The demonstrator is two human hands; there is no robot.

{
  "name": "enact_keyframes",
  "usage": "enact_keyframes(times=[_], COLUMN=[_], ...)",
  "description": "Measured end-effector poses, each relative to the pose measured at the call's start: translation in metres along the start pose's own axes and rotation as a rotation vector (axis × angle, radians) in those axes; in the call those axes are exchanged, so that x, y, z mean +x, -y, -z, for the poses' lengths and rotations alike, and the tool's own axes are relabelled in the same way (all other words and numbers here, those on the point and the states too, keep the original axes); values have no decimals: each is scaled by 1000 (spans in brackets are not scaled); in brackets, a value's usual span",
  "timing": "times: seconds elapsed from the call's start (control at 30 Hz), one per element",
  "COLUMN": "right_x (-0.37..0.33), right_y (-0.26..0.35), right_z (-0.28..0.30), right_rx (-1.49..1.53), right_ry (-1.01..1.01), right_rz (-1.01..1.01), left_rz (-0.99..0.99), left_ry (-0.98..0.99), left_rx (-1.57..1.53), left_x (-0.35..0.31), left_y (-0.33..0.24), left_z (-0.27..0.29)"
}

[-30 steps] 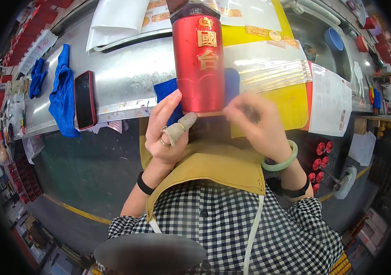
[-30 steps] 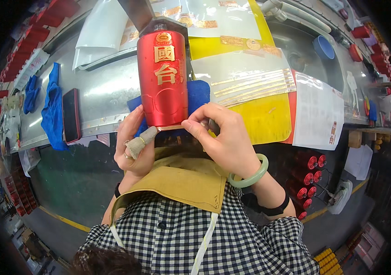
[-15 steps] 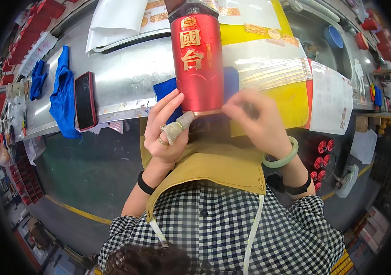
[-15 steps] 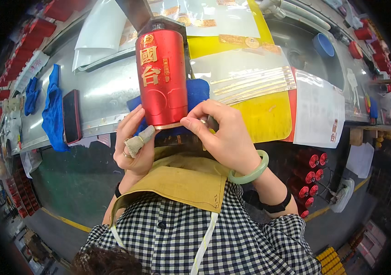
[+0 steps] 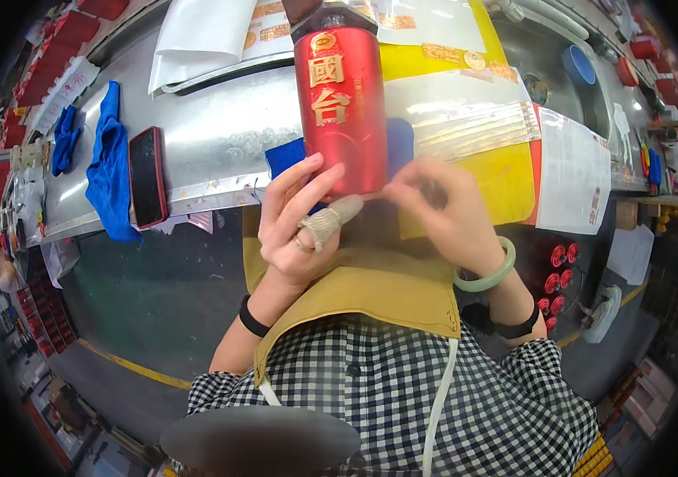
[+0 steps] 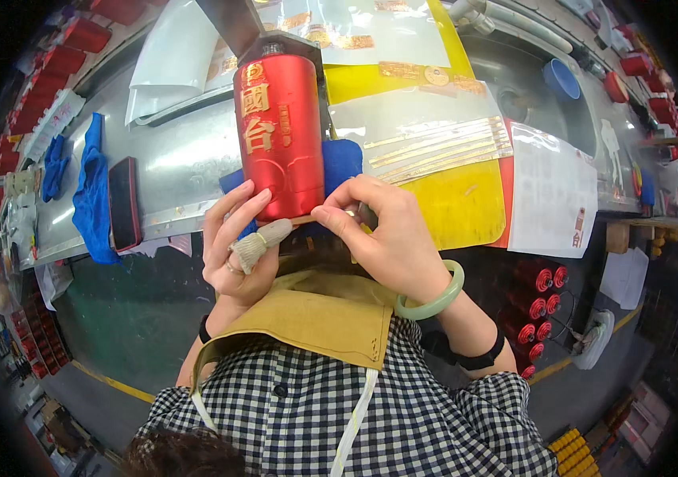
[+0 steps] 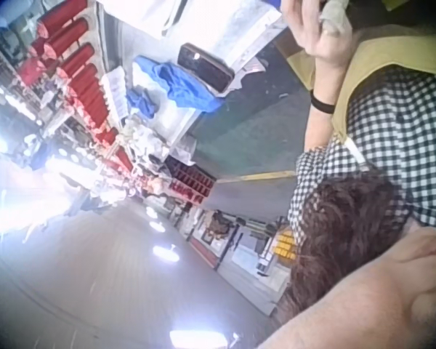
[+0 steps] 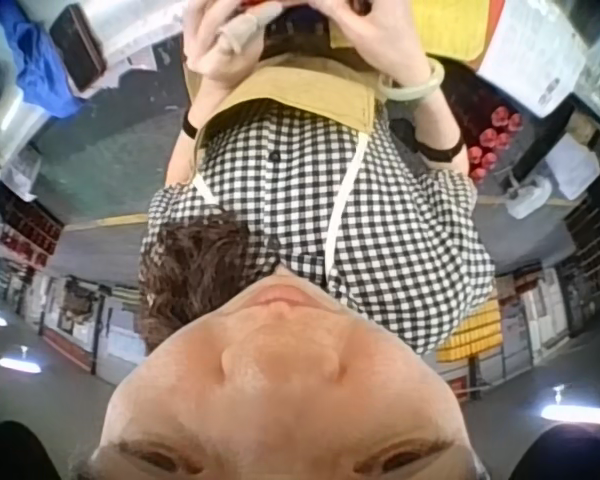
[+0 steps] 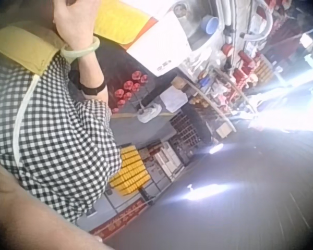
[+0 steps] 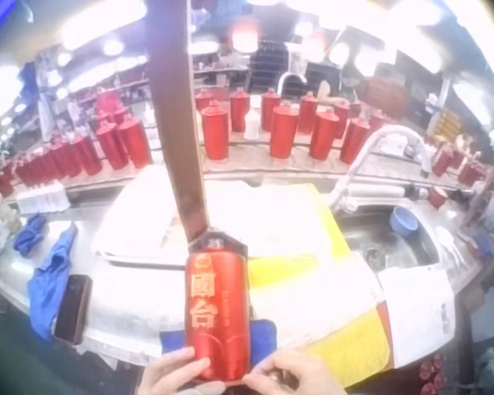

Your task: Applying labels and regulatory stickers to red liquor bottles at a manufacturing plant workstation.

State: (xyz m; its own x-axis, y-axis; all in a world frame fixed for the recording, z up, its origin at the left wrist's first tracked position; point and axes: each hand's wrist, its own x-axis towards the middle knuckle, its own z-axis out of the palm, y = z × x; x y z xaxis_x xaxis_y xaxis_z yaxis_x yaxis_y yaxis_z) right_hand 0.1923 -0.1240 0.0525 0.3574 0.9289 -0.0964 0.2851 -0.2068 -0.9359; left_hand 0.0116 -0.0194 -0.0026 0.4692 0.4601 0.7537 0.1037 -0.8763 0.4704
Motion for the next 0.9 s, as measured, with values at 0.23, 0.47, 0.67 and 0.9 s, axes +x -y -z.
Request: enact_keyframes(times=[0.23,0.47,0.67,0.9], right_x=[0,1,1,1], right_y=[0,-5,1,-3], right_z=[2,1,0,1], right_rx=[-15,-3,27,24], right_ry=[10,2,32,22], right_rz=[38,27,19,18], left_rz=[120,-94,143,-21], left_ry=[-80,-37,-47,-153], left_rx=[4,-14,46,-24], left_x=[-7,1,-4,-17], left_y=[0,3,-3,7], left_z=[-1,-1,-2,-8])
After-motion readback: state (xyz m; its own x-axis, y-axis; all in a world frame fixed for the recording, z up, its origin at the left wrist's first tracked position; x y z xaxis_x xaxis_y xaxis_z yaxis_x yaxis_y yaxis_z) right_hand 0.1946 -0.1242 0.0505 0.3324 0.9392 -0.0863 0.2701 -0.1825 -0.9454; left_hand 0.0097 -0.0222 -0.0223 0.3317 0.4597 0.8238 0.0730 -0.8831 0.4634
